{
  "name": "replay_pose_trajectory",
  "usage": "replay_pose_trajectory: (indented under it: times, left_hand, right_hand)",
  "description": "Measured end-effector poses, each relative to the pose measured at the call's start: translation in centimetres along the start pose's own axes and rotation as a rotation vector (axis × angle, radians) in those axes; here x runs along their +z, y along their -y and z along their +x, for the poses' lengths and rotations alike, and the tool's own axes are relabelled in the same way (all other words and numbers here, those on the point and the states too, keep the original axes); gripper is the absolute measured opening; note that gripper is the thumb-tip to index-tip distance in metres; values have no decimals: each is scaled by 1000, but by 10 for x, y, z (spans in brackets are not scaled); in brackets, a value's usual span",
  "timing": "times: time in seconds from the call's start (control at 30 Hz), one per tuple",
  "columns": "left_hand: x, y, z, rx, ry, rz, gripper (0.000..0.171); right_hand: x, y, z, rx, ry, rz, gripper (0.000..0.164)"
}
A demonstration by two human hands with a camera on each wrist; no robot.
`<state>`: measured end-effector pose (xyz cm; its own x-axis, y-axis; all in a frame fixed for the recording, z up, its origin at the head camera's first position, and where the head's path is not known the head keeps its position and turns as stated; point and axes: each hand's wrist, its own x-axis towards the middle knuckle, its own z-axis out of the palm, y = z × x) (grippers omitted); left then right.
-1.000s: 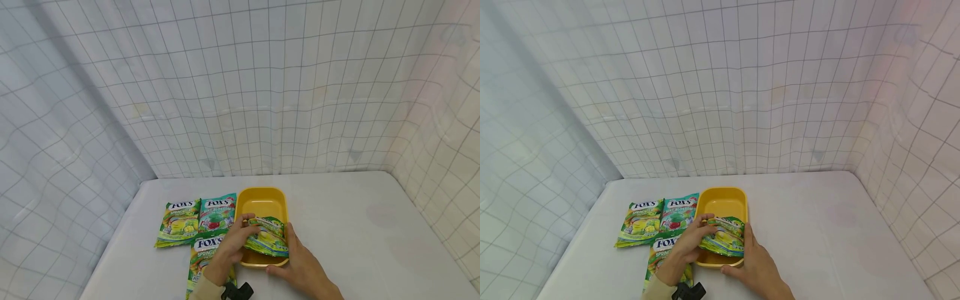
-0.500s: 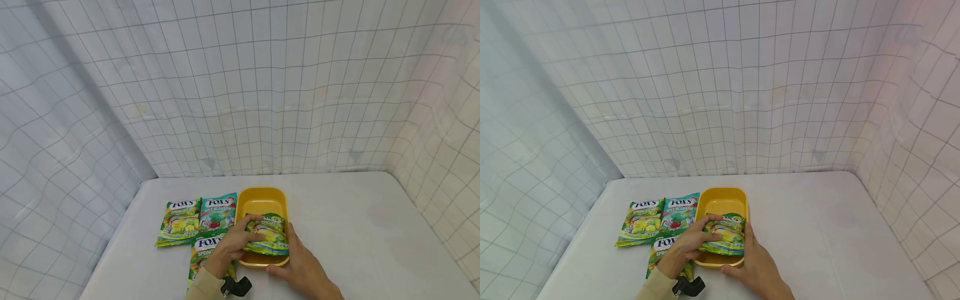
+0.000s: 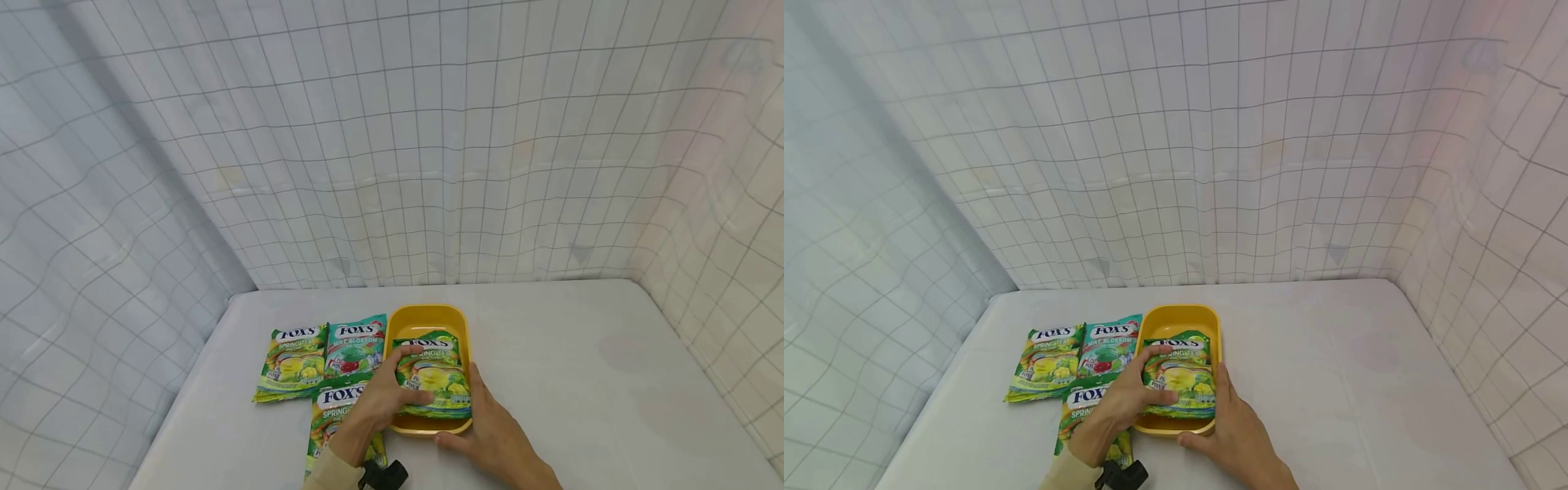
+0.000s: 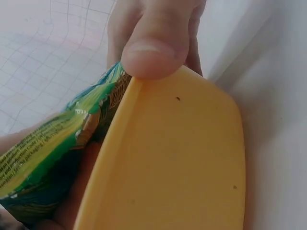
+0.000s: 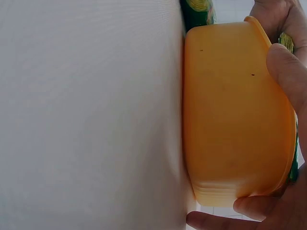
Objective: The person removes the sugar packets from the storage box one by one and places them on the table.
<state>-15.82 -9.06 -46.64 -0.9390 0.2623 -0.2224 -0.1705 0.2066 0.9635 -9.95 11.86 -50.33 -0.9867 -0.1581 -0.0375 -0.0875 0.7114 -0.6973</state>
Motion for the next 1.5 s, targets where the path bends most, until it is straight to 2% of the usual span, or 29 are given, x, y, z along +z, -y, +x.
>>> replay_pose_trajectory:
  times: [0.1, 0.3, 0.57, 0.77, 1.17, 1.33, 1.5]
  left_hand:
    - [-2, 0, -5, 32, -34, 40, 78]
    - [-10, -4, -13, 84, -73, 53, 77]
    - [-19, -9, -23, 127, -84, -20, 73]
    - [-29, -10, -32, 162, -100, -34, 72]
    - [-50, -1, -47, 222, -143, -182, 45]
    - [-58, -2, -52, 229, -178, -197, 47]
    - [-67, -2, -56, 207, -191, -205, 54]
  right_hand:
    - [0, 1, 0, -2, 3, 3, 136]
    - [0, 3, -1, -7, 2, 8, 137]
    - [0, 1, 0, -9, -6, 36, 138]
    - [1, -1, 0, 3, -5, 35, 140]
    - [2, 0, 1, -23, -31, 15, 139]
    - [1, 0, 1, -27, -33, 5, 138]
    - [2, 0, 1, -27, -29, 14, 138]
